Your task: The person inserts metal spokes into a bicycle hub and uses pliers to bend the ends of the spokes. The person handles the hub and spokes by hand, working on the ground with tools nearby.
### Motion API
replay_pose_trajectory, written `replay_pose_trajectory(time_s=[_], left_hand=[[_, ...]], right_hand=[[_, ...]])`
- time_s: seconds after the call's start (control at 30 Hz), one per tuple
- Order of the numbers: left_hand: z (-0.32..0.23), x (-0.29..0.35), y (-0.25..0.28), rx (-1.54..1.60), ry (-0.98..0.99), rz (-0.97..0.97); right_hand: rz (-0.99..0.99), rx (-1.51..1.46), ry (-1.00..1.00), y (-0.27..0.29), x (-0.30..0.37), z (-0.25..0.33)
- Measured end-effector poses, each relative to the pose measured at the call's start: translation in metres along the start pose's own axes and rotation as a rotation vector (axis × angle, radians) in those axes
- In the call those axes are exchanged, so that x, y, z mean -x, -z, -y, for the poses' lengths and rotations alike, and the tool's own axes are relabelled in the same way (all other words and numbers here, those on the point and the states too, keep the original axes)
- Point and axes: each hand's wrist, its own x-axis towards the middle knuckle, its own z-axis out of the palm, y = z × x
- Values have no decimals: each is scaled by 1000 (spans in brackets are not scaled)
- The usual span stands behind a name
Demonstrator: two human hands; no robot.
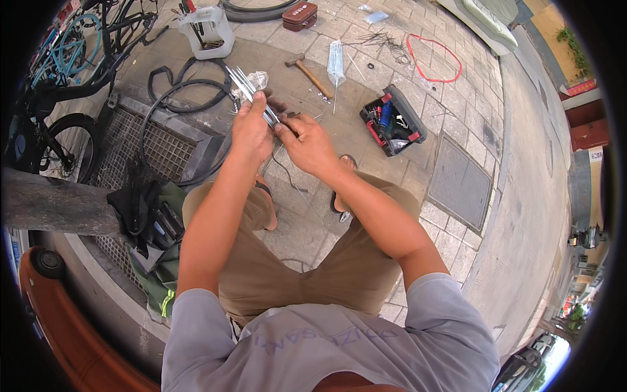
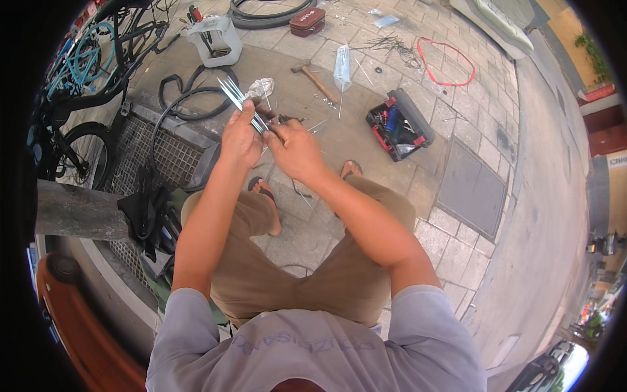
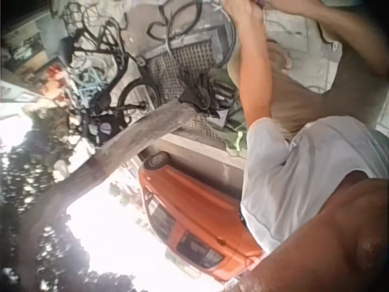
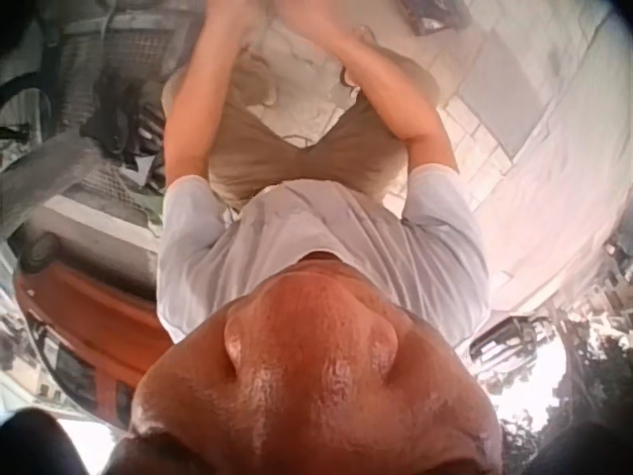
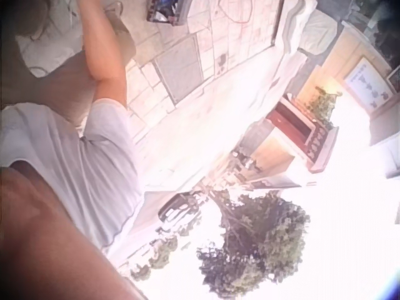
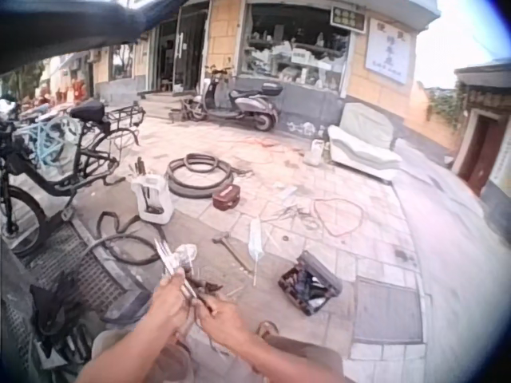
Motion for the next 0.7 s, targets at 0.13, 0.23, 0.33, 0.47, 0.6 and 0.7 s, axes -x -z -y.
replay_pose_trajectory(time_s=[0.13, 0.23, 0.33, 0.47, 0.6, 0.7], left_hand=[[-32, -24, 9, 166, 8, -283], [-37, -38, 28, 184, 43, -231], [-40, -39, 13, 165, 82, -191], [-46, -46, 5, 144, 95, -202], [-44, -60, -7, 88, 100, -262], [-43, -72, -3, 79, 151, -269]], right_hand=[[522, 200, -145, 33, -39, -66], [760, 580, -315, 51, -70, -139], [731, 771, -422, 65, -96, -229], [512, 779, -614, 63, -138, -353], [315, 694, -694, 47, -184, -434], [141, 582, -707, 24, -223, -469]])
